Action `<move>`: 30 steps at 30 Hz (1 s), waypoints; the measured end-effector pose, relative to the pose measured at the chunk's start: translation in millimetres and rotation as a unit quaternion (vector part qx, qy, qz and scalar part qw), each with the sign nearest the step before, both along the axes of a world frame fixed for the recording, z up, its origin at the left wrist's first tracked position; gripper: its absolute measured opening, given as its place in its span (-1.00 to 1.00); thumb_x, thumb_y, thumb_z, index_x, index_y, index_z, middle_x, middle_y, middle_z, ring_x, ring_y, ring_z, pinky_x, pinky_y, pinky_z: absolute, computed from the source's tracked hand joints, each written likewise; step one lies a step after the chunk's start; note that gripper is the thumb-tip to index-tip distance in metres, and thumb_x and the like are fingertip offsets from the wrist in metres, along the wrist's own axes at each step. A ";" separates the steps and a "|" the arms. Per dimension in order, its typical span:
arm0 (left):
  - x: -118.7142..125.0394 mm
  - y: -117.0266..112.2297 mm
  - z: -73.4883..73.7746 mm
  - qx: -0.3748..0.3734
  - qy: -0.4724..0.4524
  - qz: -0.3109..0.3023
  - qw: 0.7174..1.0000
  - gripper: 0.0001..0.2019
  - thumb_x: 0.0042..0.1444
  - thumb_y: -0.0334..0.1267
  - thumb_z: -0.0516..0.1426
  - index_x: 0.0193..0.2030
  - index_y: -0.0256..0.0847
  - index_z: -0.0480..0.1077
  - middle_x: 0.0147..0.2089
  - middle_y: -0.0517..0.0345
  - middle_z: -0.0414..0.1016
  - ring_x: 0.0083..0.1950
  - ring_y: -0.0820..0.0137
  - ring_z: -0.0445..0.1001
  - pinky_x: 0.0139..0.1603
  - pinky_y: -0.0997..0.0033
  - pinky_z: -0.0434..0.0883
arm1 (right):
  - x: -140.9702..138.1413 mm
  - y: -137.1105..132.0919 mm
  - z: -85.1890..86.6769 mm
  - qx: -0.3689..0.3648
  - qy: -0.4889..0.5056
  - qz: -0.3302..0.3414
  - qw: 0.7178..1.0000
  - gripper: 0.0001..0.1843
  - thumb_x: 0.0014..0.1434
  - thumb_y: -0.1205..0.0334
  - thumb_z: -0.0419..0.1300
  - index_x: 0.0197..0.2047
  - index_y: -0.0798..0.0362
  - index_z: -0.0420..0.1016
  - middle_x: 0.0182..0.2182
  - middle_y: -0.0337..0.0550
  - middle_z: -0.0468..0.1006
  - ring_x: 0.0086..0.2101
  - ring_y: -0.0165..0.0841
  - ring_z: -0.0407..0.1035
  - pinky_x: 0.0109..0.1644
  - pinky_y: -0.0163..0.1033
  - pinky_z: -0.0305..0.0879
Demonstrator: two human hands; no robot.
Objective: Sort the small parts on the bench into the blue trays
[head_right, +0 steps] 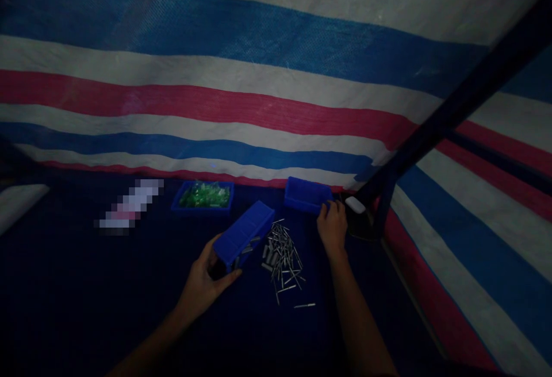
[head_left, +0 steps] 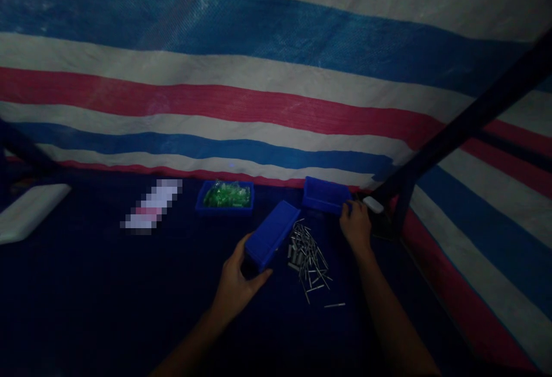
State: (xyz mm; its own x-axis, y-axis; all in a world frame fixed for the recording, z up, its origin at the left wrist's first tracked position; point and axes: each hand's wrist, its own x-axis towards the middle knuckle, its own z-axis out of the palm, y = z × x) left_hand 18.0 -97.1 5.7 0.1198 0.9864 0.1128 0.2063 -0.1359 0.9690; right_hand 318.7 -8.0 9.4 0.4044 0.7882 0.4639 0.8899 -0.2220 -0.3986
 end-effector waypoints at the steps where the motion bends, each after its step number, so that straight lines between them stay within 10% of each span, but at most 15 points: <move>1: 0.1 -0.2 0.2 -0.002 0.000 0.001 1.000 -0.32 -0.11 -0.25 0.21 0.17 -0.22 0.05 0.11 -0.05 0.31 0.09 0.23 0.33 0.13 0.16 0.26 | 3.6 3.6 0.2 -0.009 -0.004 -0.004 1.000 -0.60 0.15 0.17 -0.13 -0.14 0.21 0.41 -0.15 0.16 0.38 -0.13 -0.17 0.27 -0.04 -0.09 0.17; 10: 0.1 -2.4 3.9 -0.021 0.010 -0.004 1.000 -0.33 -0.12 -0.27 0.20 0.17 -0.21 0.09 0.12 -0.06 0.29 0.13 0.19 0.28 0.15 0.09 0.22 | -5.9 -6.1 18.4 0.044 -0.023 -0.030 0.998 -0.61 0.10 0.14 -0.03 -0.18 0.28 0.41 -0.25 0.20 0.43 -0.15 -0.10 0.27 -0.03 0.01 0.14; 18: 0.8 -5.1 7.3 0.049 0.061 -0.006 0.997 -0.38 -0.10 -0.30 0.17 0.16 -0.16 0.14 0.16 -0.01 0.26 0.15 0.21 0.26 0.16 0.13 0.24 | -150.7 -108.0 8.8 -0.017 0.049 0.379 0.924 -0.54 0.16 0.36 -0.08 0.14 0.05 0.17 0.05 -0.05 0.31 0.08 -0.26 0.14 0.11 -0.05 0.18; 30: -16.6 3.6 17.4 0.104 0.152 -0.062 0.981 -0.37 -0.11 -0.43 0.09 0.17 -0.08 0.11 0.18 0.04 0.23 0.17 0.23 0.23 0.18 0.05 0.19 | -157.8 -101.3 3.8 -0.041 0.015 0.395 0.918 -0.63 0.14 0.37 -0.06 0.01 0.09 0.35 -0.07 -0.01 0.41 0.01 -0.22 0.21 0.13 0.04 0.13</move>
State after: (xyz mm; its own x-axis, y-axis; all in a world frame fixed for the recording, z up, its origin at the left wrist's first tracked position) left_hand 1.4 -93.5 23.1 0.2973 0.9213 0.2508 0.4508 -0.3670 0.8137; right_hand 160.9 -109.4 13.2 -0.2972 0.8725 0.3880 0.7749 0.4578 -0.4359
